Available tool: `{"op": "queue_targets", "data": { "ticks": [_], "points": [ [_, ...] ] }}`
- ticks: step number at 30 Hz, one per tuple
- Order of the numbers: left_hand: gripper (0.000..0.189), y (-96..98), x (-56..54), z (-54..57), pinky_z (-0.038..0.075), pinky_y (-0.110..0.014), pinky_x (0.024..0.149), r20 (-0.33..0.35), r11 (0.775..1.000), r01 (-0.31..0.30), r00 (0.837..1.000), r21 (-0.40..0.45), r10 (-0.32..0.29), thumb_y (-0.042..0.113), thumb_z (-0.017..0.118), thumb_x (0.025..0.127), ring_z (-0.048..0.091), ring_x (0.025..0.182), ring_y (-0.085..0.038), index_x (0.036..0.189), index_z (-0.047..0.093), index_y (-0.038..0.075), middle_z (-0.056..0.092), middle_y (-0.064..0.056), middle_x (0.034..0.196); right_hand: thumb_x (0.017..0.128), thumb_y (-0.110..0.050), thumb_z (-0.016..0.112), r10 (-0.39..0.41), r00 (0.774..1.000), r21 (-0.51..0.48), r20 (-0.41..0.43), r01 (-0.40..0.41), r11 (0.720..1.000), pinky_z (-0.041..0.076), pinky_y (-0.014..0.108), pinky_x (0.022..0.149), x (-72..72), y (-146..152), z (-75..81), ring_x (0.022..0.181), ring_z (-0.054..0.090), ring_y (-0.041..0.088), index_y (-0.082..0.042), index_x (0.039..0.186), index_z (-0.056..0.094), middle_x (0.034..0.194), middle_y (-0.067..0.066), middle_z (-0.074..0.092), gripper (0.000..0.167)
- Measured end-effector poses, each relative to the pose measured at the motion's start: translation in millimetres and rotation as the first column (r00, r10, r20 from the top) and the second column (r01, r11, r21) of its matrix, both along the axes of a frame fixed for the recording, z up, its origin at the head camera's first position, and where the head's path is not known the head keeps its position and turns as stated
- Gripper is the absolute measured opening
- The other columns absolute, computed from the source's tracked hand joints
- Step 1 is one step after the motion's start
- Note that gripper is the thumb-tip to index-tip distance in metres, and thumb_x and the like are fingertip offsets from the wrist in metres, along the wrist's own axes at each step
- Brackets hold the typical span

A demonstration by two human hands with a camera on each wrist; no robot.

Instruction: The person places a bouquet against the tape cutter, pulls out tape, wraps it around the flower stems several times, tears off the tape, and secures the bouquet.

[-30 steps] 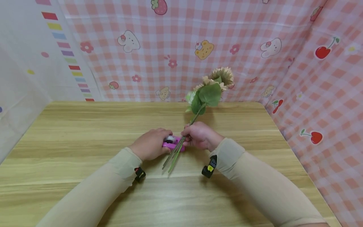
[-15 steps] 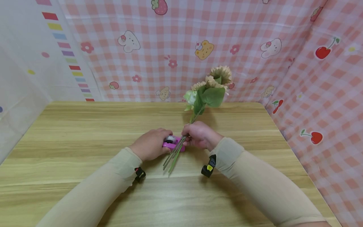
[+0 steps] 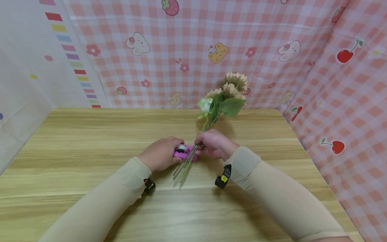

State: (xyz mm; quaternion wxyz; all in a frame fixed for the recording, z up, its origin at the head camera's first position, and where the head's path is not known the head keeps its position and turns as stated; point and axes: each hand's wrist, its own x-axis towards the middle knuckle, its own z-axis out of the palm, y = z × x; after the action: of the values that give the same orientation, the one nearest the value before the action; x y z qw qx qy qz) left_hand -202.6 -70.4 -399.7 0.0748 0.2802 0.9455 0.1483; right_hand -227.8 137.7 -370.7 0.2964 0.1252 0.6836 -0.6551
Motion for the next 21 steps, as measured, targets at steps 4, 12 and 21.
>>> {"op": "queue_targets", "data": {
  "ticks": [4, 12, 21],
  "points": [
    [0.062, -0.1, 0.0, -0.2, 0.053, -0.048, 0.112, 0.003, 1.000, 0.000, 1.000, 0.003, 0.000, 0.038, 0.078, 0.095, 0.065, 0.127, -0.033, 0.147, 0.057, 0.011, 0.065, -0.011, 0.141, 0.095, 0.006, 0.052, -0.010, 1.000, -0.017, 0.002, 0.010, 1.000, 0.058, 0.022, 0.062, 0.3, 0.4, -0.8, 0.063, 0.055, 0.015, -0.005, 0.073, 0.053, 0.072, 0.005, 0.053, 0.024],
    [0.063, -0.5, -0.1, -1.4, 0.051, -0.048, 0.114, 0.013, 1.000, -0.007, 1.000, 0.003, 0.007, 0.039, 0.078, 0.096, 0.063, 0.129, -0.032, 0.148, 0.056, 0.011, 0.064, -0.011, 0.143, 0.095, 0.006, 0.050, -0.033, 0.999, -0.060, 0.016, 0.034, 0.998, 0.057, 0.023, 0.059, -1.1, 0.2, -4.3, 0.064, 0.053, 0.016, -0.005, 0.074, 0.052, 0.072, 0.006, 0.052, 0.024],
    [0.062, 0.0, 0.3, -1.1, 0.051, -0.049, 0.115, 0.011, 1.000, -0.010, 1.000, 0.000, 0.010, 0.038, 0.077, 0.096, 0.063, 0.129, -0.033, 0.148, 0.056, 0.011, 0.063, -0.012, 0.144, 0.096, 0.004, 0.050, -0.043, 0.999, -0.064, 0.025, 0.045, 0.997, 0.057, 0.023, 0.059, -1.4, -0.4, -5.4, 0.066, 0.052, 0.016, -0.005, 0.076, 0.052, 0.073, 0.005, 0.051, 0.022]
  ]
}}
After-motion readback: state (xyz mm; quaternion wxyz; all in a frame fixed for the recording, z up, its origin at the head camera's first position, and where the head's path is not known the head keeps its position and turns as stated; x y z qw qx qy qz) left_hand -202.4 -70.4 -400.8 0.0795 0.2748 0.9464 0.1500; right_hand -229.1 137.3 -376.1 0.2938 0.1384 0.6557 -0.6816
